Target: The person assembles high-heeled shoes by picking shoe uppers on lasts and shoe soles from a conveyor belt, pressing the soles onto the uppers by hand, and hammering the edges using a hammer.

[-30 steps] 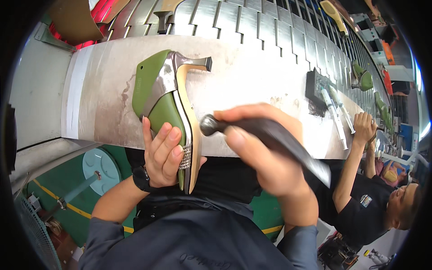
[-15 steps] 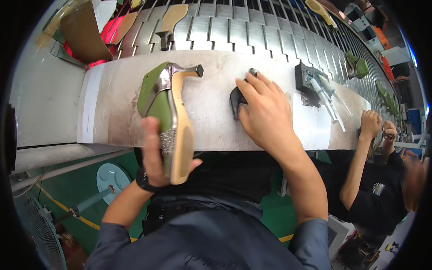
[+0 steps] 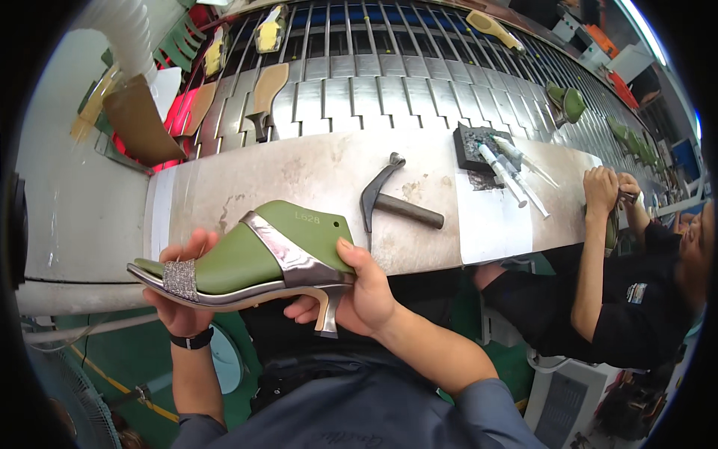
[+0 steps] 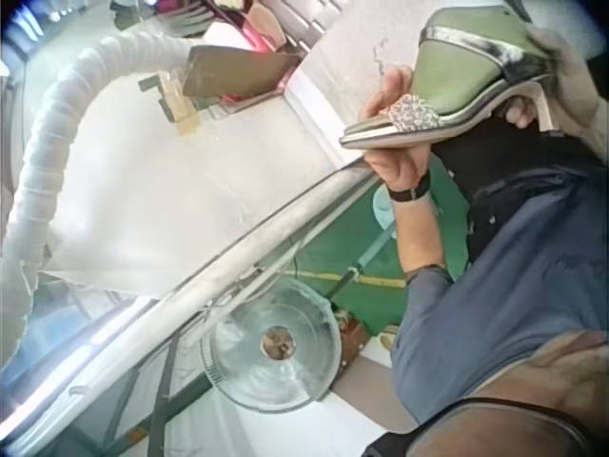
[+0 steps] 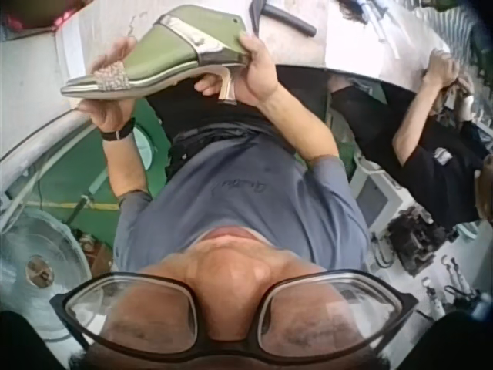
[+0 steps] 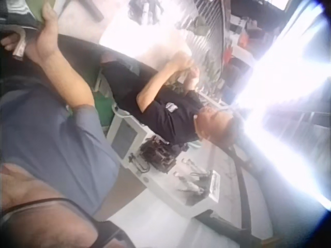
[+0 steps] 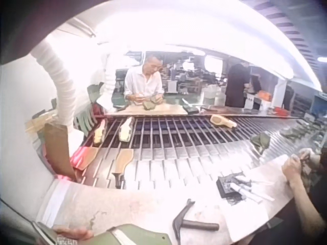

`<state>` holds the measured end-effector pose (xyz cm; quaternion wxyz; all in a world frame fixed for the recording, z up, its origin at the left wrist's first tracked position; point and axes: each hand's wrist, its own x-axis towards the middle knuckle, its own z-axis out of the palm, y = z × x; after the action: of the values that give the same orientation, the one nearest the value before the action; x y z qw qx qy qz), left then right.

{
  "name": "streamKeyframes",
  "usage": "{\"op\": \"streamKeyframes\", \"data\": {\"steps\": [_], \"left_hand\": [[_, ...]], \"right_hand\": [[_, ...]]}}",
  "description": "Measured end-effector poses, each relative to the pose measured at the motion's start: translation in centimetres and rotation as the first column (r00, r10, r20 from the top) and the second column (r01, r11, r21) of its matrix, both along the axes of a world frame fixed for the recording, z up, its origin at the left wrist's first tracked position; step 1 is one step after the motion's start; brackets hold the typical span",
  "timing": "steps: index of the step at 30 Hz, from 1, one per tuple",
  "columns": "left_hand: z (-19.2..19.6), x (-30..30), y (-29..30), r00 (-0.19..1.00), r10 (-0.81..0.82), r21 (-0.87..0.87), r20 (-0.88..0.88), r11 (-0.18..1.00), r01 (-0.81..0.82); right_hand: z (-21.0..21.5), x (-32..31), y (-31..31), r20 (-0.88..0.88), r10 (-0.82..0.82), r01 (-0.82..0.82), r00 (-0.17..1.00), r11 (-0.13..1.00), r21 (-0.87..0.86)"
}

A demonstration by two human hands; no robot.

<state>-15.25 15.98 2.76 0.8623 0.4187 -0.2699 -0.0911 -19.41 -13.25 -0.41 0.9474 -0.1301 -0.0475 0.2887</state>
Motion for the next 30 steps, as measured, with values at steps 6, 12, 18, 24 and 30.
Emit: {"op": "streamKeyframes", "data": {"steps": [6, 12, 18, 24, 30], "left_hand": [[-3.9, 0.3, -4.1, 0.709, 0.395, 0.694, 0.585, 0.209, -0.689], [-4.8, -0.1, -4.8, 0.417, 0.093, 0.419, 0.904, -0.006, -0.908], [-4.9, 0.2, -5.3, 0.404, 0.110, 0.409, 0.908, -0.018, -0.913], [-4.8, 0.1, -5.4, 0.360, 0.113, 0.364, 0.926, -0.017, -0.931], [-4.5, 0.1, -5.6, 0.402, 0.091, 0.406, 0.911, -0.037, -0.913]], "right_hand": [[4.9, 6.5, -2.4, 0.121, -0.544, 0.527, 0.830, 0.695, -0.490], [2.5, 23.6, -7.5, 0.705, -0.503, 0.678, 0.501, -0.278, -0.680], [-0.8, 27.8, -13.7, 0.651, -0.238, 0.479, 0.721, -0.508, -0.716], [3.7, 22.5, -5.3, 0.935, 0.189, 0.841, 0.301, -0.514, -0.168], [0.4, 18.6, 1.9, 0.657, 0.642, 0.914, 0.395, -0.205, -0.350]]}}
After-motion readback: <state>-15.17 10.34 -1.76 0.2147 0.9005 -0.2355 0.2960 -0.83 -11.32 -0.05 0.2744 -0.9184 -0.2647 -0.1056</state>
